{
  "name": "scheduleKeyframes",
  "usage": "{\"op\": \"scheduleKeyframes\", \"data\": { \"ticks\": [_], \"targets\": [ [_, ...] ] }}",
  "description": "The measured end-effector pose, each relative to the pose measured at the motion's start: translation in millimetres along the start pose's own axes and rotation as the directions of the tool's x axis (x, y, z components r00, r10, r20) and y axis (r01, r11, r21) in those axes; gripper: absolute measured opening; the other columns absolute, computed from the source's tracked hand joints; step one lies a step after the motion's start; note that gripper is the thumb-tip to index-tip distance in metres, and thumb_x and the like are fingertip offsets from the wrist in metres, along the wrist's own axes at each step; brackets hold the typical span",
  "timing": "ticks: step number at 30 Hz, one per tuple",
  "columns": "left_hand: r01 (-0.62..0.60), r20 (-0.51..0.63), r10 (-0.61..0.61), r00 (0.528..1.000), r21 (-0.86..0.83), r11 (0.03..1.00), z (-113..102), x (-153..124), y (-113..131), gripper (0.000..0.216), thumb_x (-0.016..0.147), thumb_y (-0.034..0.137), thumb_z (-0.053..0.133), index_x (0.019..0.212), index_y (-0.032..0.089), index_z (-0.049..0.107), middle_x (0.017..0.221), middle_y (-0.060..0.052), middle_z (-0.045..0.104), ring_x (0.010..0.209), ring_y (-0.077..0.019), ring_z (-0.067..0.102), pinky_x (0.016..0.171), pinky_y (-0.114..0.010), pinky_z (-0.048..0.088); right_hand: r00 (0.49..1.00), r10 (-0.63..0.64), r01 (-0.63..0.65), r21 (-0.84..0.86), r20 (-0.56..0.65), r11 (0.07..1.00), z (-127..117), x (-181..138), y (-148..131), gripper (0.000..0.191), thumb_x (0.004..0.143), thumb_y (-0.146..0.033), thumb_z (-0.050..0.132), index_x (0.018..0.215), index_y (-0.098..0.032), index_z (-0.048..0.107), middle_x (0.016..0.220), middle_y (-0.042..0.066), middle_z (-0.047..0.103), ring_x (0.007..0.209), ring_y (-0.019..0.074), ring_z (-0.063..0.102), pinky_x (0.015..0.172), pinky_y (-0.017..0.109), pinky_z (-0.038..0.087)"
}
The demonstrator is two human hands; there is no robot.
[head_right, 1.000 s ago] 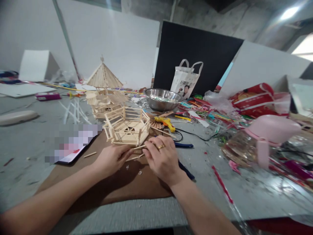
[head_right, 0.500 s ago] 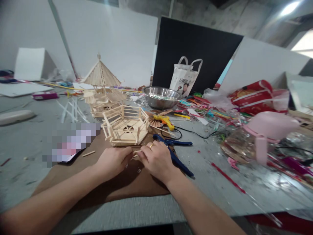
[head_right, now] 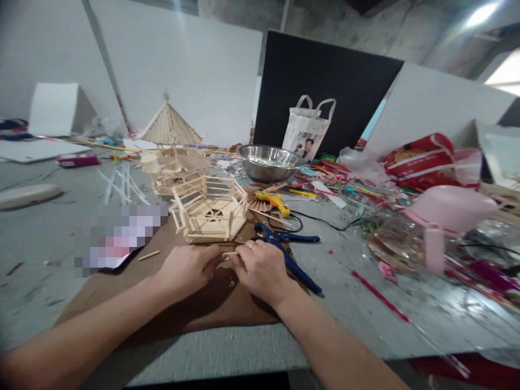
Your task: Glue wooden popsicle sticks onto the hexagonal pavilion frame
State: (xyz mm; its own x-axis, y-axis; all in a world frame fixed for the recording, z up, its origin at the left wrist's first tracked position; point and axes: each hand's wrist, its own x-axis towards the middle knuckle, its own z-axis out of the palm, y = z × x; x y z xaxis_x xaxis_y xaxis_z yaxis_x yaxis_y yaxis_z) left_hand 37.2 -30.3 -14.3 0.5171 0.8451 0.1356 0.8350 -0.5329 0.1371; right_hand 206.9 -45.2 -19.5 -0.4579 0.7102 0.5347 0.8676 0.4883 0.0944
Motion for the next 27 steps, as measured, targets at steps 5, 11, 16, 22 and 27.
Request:
{"op": "scheduleKeyframes", "data": {
  "ticks": [5, 11, 16, 22, 27],
  "targets": [
    [0.004, -0.006, -0.004, 1.0, -0.017, 1.0, 0.1, 0.3, -2.3, 0.033, 0.083, 0.033, 0.028, 0.079, 0.021, 0.059, 0.069, -0.006, 0.064, 0.061, -0.0192, 0.059, 0.051, -0.026, 0.037, 1.0, 0.021, -0.021, 0.014, -0.001, 1.0, 0.5, -0.8, 1.0, 0.029, 0.083, -0.031, 0.039, 0.064, -0.018, 0.056, 0.059, 0.002, 0.057, 0.059, 0.0121, 0.049, 0.055, 0.026, 0.027],
    [-0.26, 0.036, 0.271, 0.962, -0.183, 0.948, -4.7, -1.6, -12.0, 0.027, 0.081, 0.027, 0.036, 0.067, 0.02, 0.058, 0.058, -0.003, 0.059, 0.054, -0.0142, 0.053, 0.05, -0.023, 0.031, 0.987, -0.131, 0.097, 0.299, 0.098, 0.949, -3.6, -2.4, 9.6, 0.025, 0.081, -0.032, 0.043, 0.066, -0.017, 0.057, 0.059, 0.0, 0.057, 0.056, 0.01, 0.048, 0.053, 0.023, 0.029],
    [-0.272, -0.005, 0.292, 0.956, -0.377, 0.885, -6.3, -1.9, -11.0, 0.031, 0.083, 0.033, 0.036, 0.064, 0.018, 0.056, 0.056, -0.001, 0.054, 0.053, -0.0112, 0.047, 0.053, -0.021, 0.03, 0.992, 0.023, -0.064, 0.337, 0.125, 0.939, -6.0, 1.1, 21.4, 0.026, 0.082, -0.031, 0.042, 0.066, -0.018, 0.058, 0.059, 0.0, 0.057, 0.057, 0.0097, 0.051, 0.054, 0.021, 0.033],
    [-0.007, 0.038, 0.072, 0.997, -0.841, 0.541, -1.9, 5.5, -13.8, 0.03, 0.085, 0.036, 0.031, 0.08, 0.015, 0.052, 0.06, 0.003, 0.048, 0.054, -0.0081, 0.042, 0.05, -0.019, 0.032, 0.948, 0.295, -0.307, 0.092, 0.122, 0.947, 18.0, 2.3, 48.4, 0.025, 0.083, -0.024, 0.038, 0.089, -0.017, 0.062, 0.086, 0.004, 0.066, 0.079, 0.0162, 0.059, 0.067, 0.026, 0.041],
    [0.175, 0.191, 0.075, 0.979, -0.968, 0.18, -1.8, 6.7, -12.3, 0.021, 0.083, 0.038, 0.038, 0.083, 0.017, 0.042, 0.061, 0.002, 0.055, 0.047, -0.0061, 0.044, 0.046, -0.018, 0.032, 0.959, 0.28, -0.283, 0.081, 0.043, 0.956, 29.6, 6.5, 50.5, 0.028, 0.083, -0.018, 0.037, 0.1, -0.014, 0.058, 0.093, 0.007, 0.066, 0.079, 0.0172, 0.06, 0.071, 0.029, 0.042]
  ]
}}
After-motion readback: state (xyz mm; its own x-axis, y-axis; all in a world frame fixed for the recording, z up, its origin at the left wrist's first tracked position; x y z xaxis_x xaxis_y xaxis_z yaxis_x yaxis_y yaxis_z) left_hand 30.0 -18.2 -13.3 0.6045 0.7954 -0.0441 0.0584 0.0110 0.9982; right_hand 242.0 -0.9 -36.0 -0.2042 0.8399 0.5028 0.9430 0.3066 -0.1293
